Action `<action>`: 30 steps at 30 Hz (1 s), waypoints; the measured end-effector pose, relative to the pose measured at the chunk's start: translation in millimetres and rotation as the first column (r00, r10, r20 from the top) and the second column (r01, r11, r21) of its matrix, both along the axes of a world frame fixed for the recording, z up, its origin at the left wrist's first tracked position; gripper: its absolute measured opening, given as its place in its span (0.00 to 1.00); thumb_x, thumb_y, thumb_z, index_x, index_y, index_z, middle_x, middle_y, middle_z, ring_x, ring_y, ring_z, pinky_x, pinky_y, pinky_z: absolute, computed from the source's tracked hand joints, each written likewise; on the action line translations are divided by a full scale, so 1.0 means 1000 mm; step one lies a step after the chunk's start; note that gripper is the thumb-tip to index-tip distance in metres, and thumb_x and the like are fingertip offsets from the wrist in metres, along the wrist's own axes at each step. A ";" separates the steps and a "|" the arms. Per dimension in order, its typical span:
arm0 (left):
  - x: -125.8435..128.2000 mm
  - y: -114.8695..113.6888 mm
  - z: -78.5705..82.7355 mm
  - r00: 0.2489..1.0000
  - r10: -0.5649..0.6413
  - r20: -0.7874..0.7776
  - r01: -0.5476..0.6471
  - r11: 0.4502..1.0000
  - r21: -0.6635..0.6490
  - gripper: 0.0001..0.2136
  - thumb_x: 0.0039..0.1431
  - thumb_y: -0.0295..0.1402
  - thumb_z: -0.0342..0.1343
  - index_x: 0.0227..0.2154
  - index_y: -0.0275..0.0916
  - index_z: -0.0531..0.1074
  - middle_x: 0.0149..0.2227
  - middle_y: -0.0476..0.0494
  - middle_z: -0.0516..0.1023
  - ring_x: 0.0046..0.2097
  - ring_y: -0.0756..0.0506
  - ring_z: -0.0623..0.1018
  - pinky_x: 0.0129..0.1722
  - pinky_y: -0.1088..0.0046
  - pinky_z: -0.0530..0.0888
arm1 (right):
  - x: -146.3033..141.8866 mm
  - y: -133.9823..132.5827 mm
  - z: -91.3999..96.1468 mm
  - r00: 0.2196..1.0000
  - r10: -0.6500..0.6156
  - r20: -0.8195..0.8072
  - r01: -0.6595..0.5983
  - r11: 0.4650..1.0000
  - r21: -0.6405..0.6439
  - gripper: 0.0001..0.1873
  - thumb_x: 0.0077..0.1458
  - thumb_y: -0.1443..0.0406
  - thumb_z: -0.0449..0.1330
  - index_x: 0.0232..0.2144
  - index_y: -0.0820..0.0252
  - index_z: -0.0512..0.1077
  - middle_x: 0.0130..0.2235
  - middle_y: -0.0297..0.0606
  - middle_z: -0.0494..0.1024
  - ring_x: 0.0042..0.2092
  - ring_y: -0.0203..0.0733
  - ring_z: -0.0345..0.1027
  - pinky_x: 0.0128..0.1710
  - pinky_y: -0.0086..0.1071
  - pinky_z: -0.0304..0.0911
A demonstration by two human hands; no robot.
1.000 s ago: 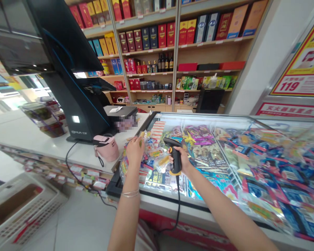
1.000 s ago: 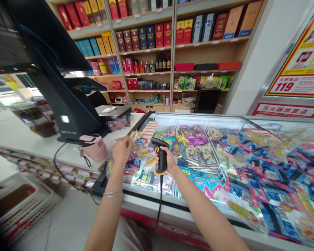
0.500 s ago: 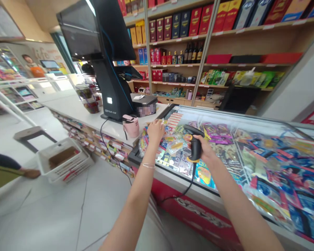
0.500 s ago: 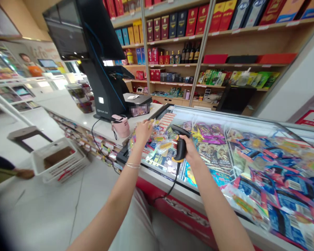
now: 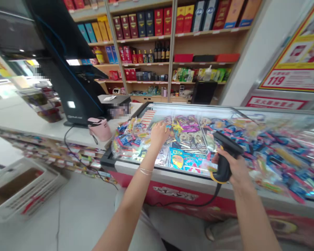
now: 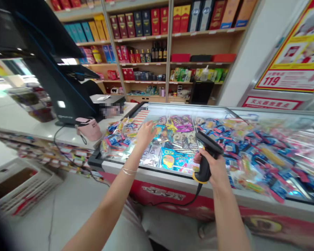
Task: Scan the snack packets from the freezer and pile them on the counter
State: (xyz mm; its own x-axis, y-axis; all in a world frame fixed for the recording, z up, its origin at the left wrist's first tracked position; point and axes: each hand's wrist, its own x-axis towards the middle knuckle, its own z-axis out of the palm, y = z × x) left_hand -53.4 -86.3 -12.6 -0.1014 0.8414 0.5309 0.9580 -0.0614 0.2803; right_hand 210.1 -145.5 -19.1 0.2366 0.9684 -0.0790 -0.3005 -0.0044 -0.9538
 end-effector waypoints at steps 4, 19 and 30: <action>0.041 0.008 0.006 0.989 -0.145 0.019 0.145 0.989 0.002 0.13 0.61 0.32 0.49 0.45 0.42 0.75 0.55 0.42 0.72 0.55 0.42 0.72 0.54 0.65 0.69 | 0.045 -0.008 -0.003 0.976 -0.211 0.057 0.209 0.977 0.031 0.18 0.28 0.60 0.73 0.21 0.62 0.71 0.16 0.33 0.72 0.16 0.38 0.66 0.15 0.30 0.66; 0.160 0.050 -0.029 0.731 -0.682 0.008 0.621 0.660 -0.423 0.20 0.51 0.49 0.59 0.41 0.40 0.76 0.44 0.39 0.77 0.48 0.40 0.75 0.48 0.67 0.70 | 0.110 -0.019 -0.023 0.944 -0.283 0.168 0.286 0.958 0.007 0.16 0.34 0.57 0.71 0.22 0.61 0.73 0.17 0.35 0.72 0.18 0.40 0.64 0.18 0.33 0.64; 0.157 0.044 -0.045 0.727 -0.640 0.248 0.685 0.655 -0.318 0.23 0.47 0.37 0.62 0.48 0.39 0.68 0.35 0.44 0.79 0.37 0.42 0.78 0.37 0.69 0.71 | 0.105 -0.020 -0.035 0.900 -0.267 0.344 0.268 0.962 0.044 0.16 0.42 0.53 0.66 0.22 0.60 0.72 0.18 0.36 0.74 0.19 0.41 0.67 0.20 0.33 0.64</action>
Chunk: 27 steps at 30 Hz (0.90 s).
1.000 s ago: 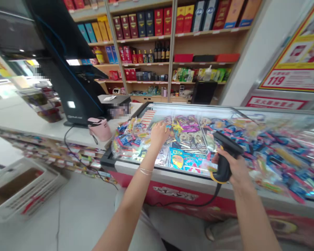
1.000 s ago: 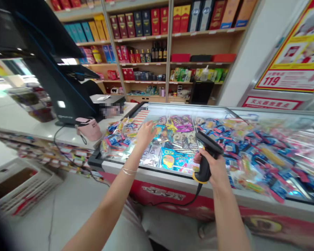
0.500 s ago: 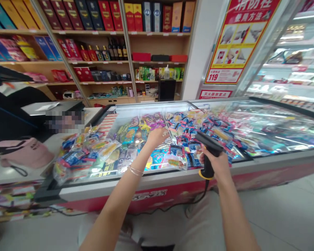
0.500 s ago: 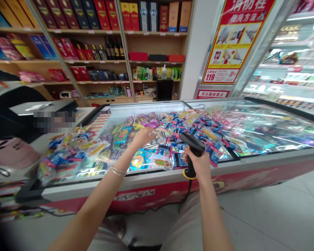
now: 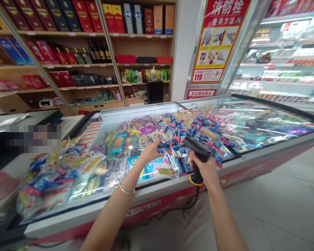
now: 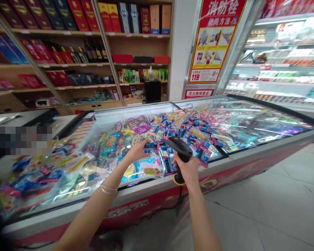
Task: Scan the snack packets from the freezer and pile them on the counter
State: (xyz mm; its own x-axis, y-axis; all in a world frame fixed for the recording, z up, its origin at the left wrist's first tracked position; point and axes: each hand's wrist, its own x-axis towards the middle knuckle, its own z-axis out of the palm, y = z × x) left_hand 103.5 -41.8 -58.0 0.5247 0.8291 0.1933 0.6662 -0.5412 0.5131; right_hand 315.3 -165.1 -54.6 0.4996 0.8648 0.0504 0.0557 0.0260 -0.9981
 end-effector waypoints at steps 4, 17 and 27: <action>-0.011 0.014 0.000 0.942 0.152 0.300 -0.154 0.988 -0.019 0.25 0.48 0.34 0.61 0.51 0.41 0.67 0.38 0.45 0.79 0.38 0.44 0.79 0.39 0.70 0.73 | -0.014 -0.006 0.011 0.965 0.017 0.263 0.004 0.997 -0.078 0.16 0.44 0.53 0.63 0.19 0.58 0.72 0.17 0.38 0.74 0.20 0.45 0.70 0.23 0.35 0.65; -0.023 0.020 0.005 0.872 0.208 0.443 -0.214 0.976 -0.037 0.30 0.44 0.29 0.63 0.54 0.42 0.66 0.41 0.46 0.80 0.40 0.45 0.79 0.42 0.69 0.75 | -0.040 -0.001 0.028 0.665 0.030 0.746 0.077 0.991 -0.108 0.14 0.46 0.56 0.61 0.31 0.59 0.76 0.28 0.47 0.80 0.35 0.55 0.76 0.31 0.36 0.65; -0.045 0.029 0.013 0.845 0.258 0.468 -0.308 0.951 0.033 0.30 0.44 0.27 0.62 0.54 0.41 0.67 0.45 0.43 0.78 0.44 0.43 0.78 0.45 0.67 0.75 | -0.051 0.017 0.054 0.652 0.082 0.753 0.008 0.993 -0.115 0.15 0.47 0.56 0.62 0.33 0.60 0.78 0.29 0.46 0.80 0.37 0.54 0.76 0.33 0.35 0.65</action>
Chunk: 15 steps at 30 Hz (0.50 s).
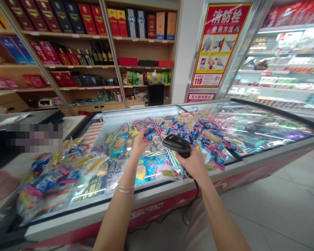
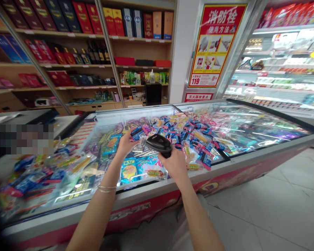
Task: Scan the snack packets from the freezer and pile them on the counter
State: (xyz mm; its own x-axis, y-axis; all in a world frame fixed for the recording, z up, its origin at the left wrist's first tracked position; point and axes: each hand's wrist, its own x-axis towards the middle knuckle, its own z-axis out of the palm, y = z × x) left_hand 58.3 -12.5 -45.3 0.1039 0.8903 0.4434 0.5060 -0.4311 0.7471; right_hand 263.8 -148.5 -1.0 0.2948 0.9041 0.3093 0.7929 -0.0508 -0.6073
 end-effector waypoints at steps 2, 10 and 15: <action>-0.014 0.007 0.003 0.994 0.105 0.032 -0.107 0.993 0.046 0.30 0.45 0.27 0.61 0.54 0.41 0.66 0.46 0.43 0.78 0.45 0.43 0.78 0.46 0.67 0.74 | -0.008 0.022 0.012 0.999 0.049 0.000 -0.049 0.999 0.024 0.14 0.48 0.56 0.61 0.30 0.60 0.78 0.28 0.45 0.80 0.36 0.53 0.76 0.33 0.34 0.65; -0.045 0.040 0.007 0.960 0.273 0.055 -0.278 0.953 0.117 0.29 0.46 0.27 0.60 0.55 0.42 0.65 0.50 0.42 0.76 0.50 0.42 0.76 0.52 0.63 0.71 | -0.032 0.114 0.036 0.953 0.300 -0.045 -0.299 0.954 0.029 0.09 0.48 0.61 0.61 0.23 0.62 0.75 0.20 0.40 0.76 0.31 0.48 0.76 0.31 0.30 0.65; -0.047 0.043 -0.002 0.949 0.312 0.045 -0.315 0.936 0.161 0.29 0.47 0.26 0.58 0.55 0.43 0.66 0.50 0.41 0.76 0.51 0.41 0.75 0.53 0.62 0.70 | -0.022 0.126 0.018 0.949 0.314 0.002 -0.313 0.947 0.067 0.07 0.46 0.62 0.62 0.22 0.60 0.73 0.19 0.39 0.75 0.29 0.48 0.75 0.28 0.31 0.65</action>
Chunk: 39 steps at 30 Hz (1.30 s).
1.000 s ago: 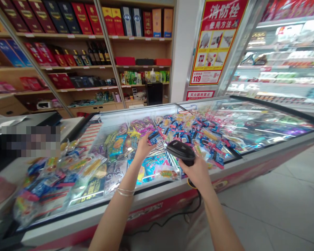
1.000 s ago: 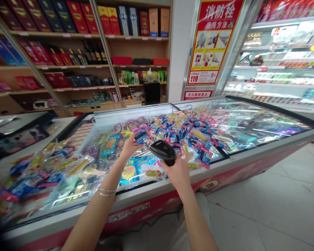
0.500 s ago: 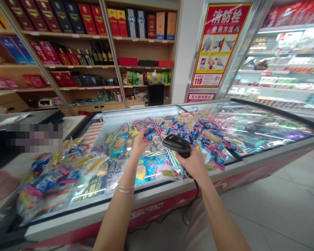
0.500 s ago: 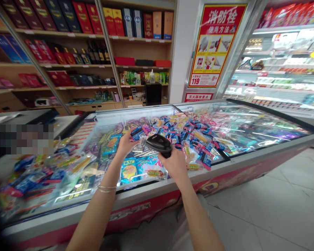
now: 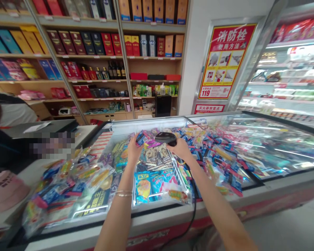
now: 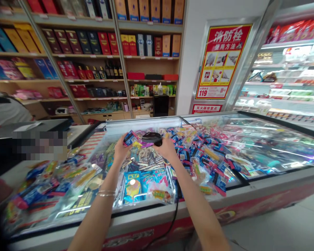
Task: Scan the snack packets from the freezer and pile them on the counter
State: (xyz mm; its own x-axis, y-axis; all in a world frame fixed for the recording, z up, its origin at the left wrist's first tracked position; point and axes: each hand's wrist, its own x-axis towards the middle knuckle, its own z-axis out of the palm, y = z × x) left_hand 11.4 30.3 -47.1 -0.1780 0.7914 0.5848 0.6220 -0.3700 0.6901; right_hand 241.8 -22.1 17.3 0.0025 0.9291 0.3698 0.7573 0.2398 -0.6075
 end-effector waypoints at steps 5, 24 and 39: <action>-0.001 -0.003 -0.006 1.000 -0.021 0.001 0.021 1.000 -0.011 0.29 0.47 0.27 0.59 0.55 0.44 0.66 0.51 0.43 0.75 0.52 0.41 0.75 0.53 0.63 0.70 | 0.010 -0.005 -0.013 0.998 0.052 -0.021 -0.052 0.998 -0.024 0.08 0.46 0.61 0.61 0.20 0.58 0.72 0.18 0.37 0.74 0.28 0.49 0.74 0.26 0.31 0.64; 0.005 -0.019 0.014 1.000 -0.010 -0.025 0.009 0.999 -0.049 0.27 0.46 0.26 0.61 0.53 0.43 0.67 0.49 0.42 0.74 0.51 0.42 0.74 0.53 0.64 0.70 | 0.014 -0.034 0.027 0.987 0.087 -0.132 -0.094 0.994 -0.048 0.12 0.45 0.60 0.62 0.16 0.59 0.70 0.13 0.36 0.71 0.20 0.44 0.70 0.22 0.31 0.63; -0.174 -0.138 0.025 0.780 0.606 -0.158 -0.616 0.787 -0.022 0.23 0.52 0.33 0.59 0.51 0.41 0.66 0.53 0.36 0.63 0.49 0.39 0.74 0.46 0.61 0.72 | -0.149 -0.068 0.035 0.864 0.403 -0.303 -0.445 0.892 -0.081 0.07 0.46 0.63 0.61 0.22 0.62 0.73 0.15 0.34 0.72 0.19 0.39 0.69 0.23 0.28 0.64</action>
